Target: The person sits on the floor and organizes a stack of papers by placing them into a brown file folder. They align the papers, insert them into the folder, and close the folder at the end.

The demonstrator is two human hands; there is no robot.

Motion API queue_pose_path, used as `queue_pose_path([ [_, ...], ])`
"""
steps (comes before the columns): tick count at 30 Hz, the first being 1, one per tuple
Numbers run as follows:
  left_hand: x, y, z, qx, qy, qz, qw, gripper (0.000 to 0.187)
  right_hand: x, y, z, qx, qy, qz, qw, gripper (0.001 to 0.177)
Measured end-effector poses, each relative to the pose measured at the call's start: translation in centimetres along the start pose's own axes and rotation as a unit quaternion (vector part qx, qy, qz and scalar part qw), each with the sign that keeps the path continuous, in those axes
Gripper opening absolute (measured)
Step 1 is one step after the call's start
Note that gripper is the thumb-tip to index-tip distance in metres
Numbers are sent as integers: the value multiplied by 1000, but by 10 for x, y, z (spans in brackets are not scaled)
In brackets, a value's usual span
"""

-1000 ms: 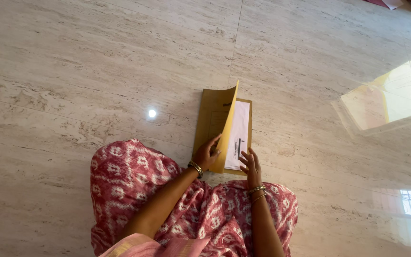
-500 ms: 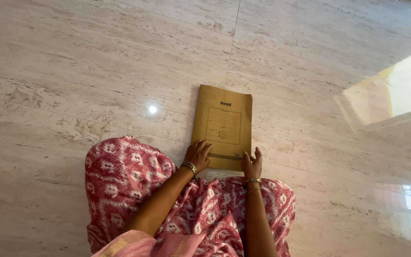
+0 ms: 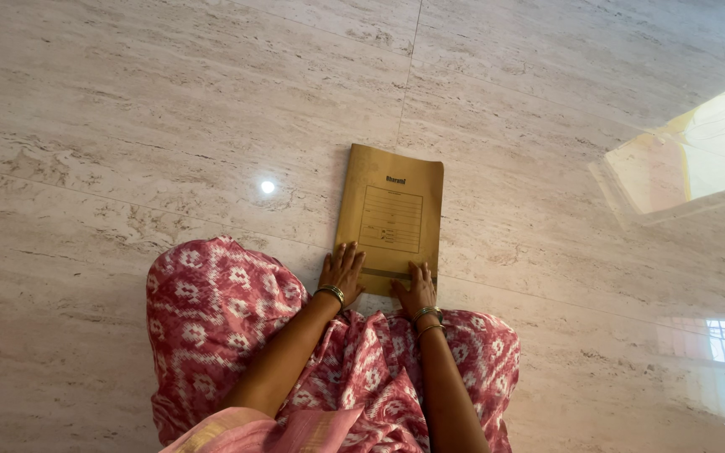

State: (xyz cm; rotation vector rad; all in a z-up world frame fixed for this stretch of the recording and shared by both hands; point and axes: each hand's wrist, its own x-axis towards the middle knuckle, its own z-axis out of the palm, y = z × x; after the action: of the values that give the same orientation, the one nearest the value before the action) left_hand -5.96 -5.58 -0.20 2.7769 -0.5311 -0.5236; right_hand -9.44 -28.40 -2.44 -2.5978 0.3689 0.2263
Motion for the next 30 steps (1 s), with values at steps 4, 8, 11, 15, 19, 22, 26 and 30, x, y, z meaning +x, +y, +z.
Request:
queue_pose_path([
  [4, -2, 0, 4, 18, -7, -9, 1000, 89, 1, 4, 11, 11, -14, -22, 1000, 81],
  [8, -1, -3, 6, 53, 21, 3, 998, 96, 0, 7, 16, 5, -17, -39, 999, 78],
  [11, 1, -5, 4, 30, 10, -8, 999, 115, -1, 5, 16, 4, -35, -42, 998, 77],
  [15, -2, -3, 5, 41, 1, -22, 999, 121, 0, -8, 14, -6, -42, -52, 998, 80],
  [19, -3, 0, 5, 29, 10, -24, 999, 121, 12, -34, 12, -12, -34, -27, 999, 83],
  [22, -2, -2, 1, 28, -16, -23, 999, 120, 22, -64, 15, -16, -56, -104, 993, 79],
  [26, 4, 1, 0, 47, -76, -39, 995, 127, 39, -102, 18, -30, -82, -172, 981, 77],
  [30, 6, 0, -3, 78, -98, -22, 992, 124, 59, -133, 21, -79, -88, -188, 975, 81],
])
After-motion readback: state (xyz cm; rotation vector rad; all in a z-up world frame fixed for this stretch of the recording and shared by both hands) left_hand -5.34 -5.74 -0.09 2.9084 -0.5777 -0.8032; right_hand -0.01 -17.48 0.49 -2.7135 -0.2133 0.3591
